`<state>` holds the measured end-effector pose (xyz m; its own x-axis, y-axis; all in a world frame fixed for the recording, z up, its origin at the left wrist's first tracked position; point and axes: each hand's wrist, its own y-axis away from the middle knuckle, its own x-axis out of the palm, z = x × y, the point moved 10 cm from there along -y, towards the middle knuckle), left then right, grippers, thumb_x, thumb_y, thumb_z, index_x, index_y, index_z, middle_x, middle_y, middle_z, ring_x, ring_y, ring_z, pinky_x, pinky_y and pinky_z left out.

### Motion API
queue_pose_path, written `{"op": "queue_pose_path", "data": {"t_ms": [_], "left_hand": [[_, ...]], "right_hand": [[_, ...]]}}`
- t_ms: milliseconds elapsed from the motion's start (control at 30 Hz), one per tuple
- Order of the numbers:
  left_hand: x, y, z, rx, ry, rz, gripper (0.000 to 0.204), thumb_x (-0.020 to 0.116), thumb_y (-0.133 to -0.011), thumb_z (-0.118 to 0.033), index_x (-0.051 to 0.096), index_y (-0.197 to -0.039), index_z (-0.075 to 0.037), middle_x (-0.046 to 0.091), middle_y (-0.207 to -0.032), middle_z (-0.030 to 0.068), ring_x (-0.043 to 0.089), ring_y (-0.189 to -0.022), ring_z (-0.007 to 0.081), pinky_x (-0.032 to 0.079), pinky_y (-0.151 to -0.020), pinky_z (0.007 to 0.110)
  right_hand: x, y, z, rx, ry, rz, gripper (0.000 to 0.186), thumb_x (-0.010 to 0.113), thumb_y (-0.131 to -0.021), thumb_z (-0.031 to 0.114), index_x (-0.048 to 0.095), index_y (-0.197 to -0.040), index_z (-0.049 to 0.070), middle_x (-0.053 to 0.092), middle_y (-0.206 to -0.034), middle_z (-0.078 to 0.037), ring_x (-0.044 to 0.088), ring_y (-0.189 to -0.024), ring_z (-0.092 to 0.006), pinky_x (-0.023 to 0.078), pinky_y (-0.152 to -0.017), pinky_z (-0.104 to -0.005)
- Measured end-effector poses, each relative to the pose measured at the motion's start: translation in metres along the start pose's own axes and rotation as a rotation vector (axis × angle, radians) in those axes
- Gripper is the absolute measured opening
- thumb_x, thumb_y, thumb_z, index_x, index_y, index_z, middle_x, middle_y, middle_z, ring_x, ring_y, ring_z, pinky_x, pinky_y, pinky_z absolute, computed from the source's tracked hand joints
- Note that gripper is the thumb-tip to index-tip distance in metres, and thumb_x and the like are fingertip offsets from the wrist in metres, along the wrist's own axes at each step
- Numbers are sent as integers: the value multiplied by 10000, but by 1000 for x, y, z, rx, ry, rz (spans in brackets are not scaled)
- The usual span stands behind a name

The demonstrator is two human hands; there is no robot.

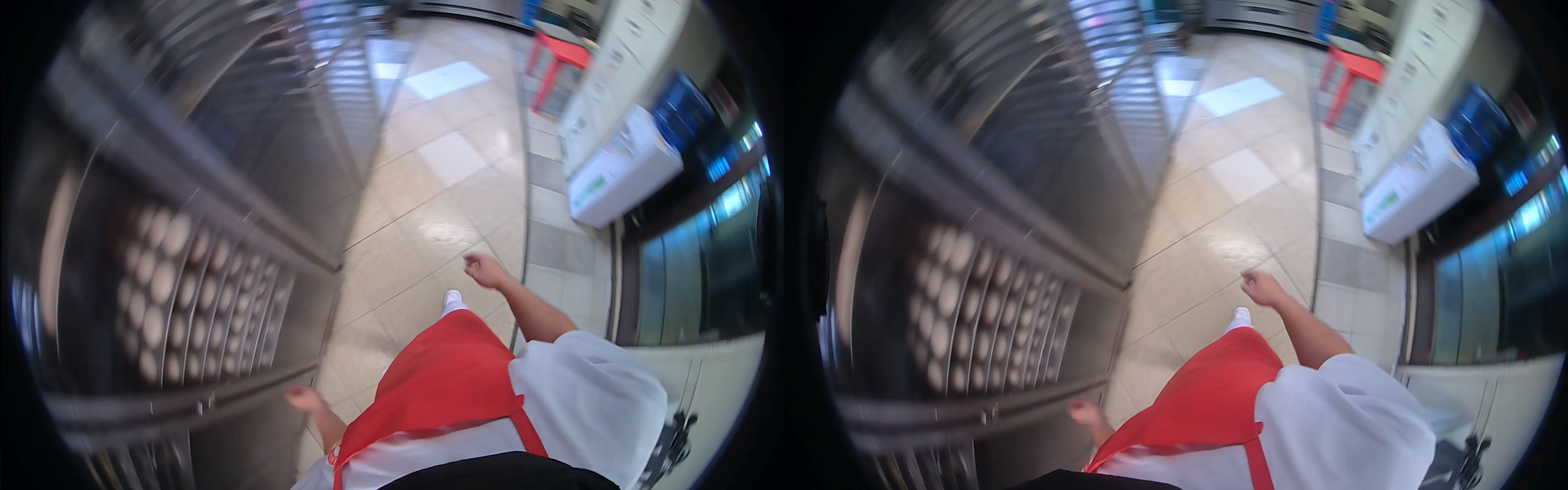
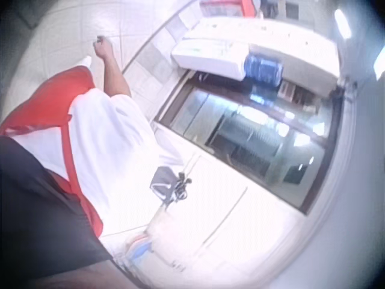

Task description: The person shapes bread dough by hand, folding small pieces of butter into the dough and rolling it into cylinders on a metal workbench. The person then places the shaped rolls onto metal trays and loads one tray into a commercial bread proofer or oven rack.

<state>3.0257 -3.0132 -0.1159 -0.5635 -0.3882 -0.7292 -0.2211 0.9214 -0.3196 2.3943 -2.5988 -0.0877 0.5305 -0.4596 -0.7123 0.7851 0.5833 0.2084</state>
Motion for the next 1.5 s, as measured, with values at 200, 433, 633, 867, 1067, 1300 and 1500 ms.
{"op": "queue_pose_path", "data": {"t_ms": [200,433,633,867,1067,1300,1500], "left_hand": [[209,332,-349,720,73,1368,362,719,-987,-379,760,-1049,-25,757,-822,98,745,-766,204,566,-673,422],[254,539,-635,-40,498,2220,851,415,-1006,-765,589,-1457,-65,683,-1338,127,615,-1236,242,431,-1101,422],[266,664,-769,-1051,996,2631,1002,285,-1000,-813,322,-1627,-33,377,-1669,168,387,-1514,333,282,-1261,499],[416,707,-954,-671,867,2535,738,564,-1067,-488,428,-1537,65,499,-1566,244,499,-1455,343,416,-1210,407],[494,699,-1212,44,474,2234,354,729,-994,-257,679,-1254,-22,743,-1060,91,567,-822,61,472,-763,272],[500,873,-1474,859,745,2756,763,816,-906,-432,546,-1511,-53,651,-1391,125,543,-1352,213,411,-1122,390],[518,930,-1687,1219,1122,2854,757,902,-853,-332,581,-1448,8,625,-1399,106,552,-1314,192,445,-1111,359]], "right_hand": [[-41,237,-282,802,-309,-166,451,739,-840,250,746,-1208,-11,776,-1085,-223,757,-1036,-337,594,-912,-421],[-231,51,-48,71,-542,-470,553,754,-928,159,591,-1445,47,589,-1484,-171,615,-1313,-311,527,-1046,-423],[-310,-114,-29,-438,-33,-338,594,621,-997,404,544,-1527,148,469,-1622,-142,435,-1492,-394,286,-1225,-592],[-375,-261,-455,560,-211,-10,651,559,-1034,490,557,-1509,44,642,-1416,-257,585,-1356,-408,441,-1151,-449],[-597,-242,-540,810,-849,-393,460,661,-1018,247,593,-1393,-10,728,-1091,-172,731,-846,-261,603,-669,-373],[-980,-425,-375,-410,-1152,-1279,249,613,-1075,289,617,-1087,40,600,-793,-10,507,-553,-96,401,-460,-243],[-1094,-693,-240,-1274,-1744,159,491,607,-1063,415,488,-727,77,438,-657,-4,367,-486,-108,302,-451,-261]]}}
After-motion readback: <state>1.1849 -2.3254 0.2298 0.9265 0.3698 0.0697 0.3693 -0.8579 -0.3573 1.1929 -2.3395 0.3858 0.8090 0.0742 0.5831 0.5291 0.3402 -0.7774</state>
